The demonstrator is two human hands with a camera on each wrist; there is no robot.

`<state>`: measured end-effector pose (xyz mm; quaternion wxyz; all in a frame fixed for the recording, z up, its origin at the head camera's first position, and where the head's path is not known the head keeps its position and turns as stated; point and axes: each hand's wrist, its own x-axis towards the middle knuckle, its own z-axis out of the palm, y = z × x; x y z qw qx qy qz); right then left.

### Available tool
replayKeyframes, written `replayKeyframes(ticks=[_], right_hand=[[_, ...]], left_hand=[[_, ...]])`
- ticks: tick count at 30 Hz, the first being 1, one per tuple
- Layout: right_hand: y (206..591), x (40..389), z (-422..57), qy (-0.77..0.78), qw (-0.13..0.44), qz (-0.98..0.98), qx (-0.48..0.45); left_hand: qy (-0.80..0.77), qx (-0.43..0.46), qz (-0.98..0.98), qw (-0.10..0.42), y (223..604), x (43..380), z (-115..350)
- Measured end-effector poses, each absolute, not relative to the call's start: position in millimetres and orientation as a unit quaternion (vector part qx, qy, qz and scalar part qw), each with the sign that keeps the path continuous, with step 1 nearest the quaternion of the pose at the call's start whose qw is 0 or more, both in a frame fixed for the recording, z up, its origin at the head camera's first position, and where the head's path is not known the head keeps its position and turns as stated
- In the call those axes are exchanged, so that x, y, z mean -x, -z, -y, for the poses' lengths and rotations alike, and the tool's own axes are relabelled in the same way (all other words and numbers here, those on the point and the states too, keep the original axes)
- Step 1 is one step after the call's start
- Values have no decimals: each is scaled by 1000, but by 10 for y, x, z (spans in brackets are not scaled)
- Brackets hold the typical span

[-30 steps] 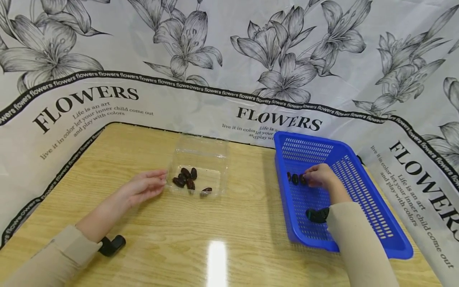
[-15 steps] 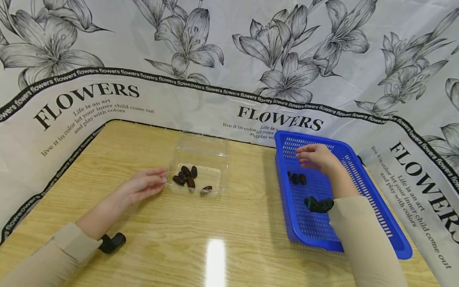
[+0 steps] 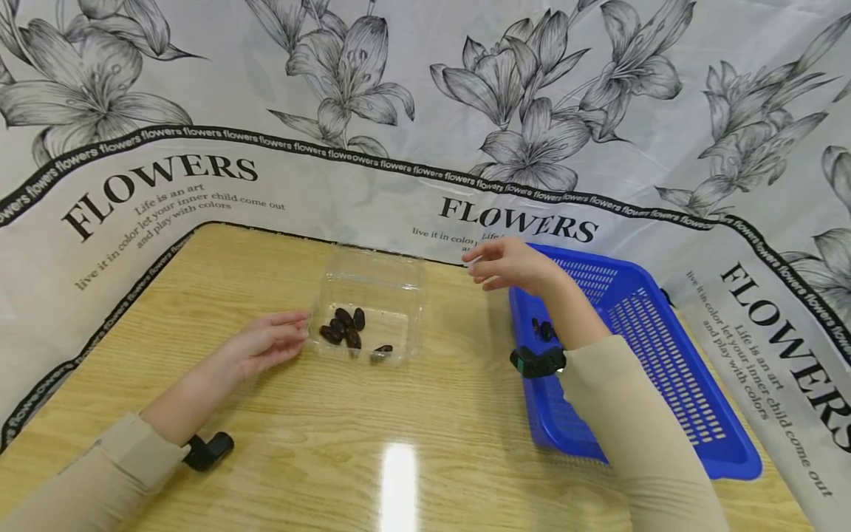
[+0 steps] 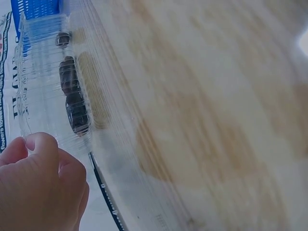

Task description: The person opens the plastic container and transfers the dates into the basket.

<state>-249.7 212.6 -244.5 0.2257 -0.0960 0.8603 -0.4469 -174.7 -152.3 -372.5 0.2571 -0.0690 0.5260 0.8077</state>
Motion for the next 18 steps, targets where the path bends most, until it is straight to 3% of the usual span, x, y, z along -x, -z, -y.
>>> replayKeyframes(ticks=[10, 18], right_hand=[[2815, 2451, -1477, 386, 312, -845, 200], [3091, 2438, -1179, 341, 304, -843, 284]], left_hand=[[-807, 69, -527, 258, 3794, 1768, 1521], [-801, 70, -537, 254, 3763, 1774, 1517]])
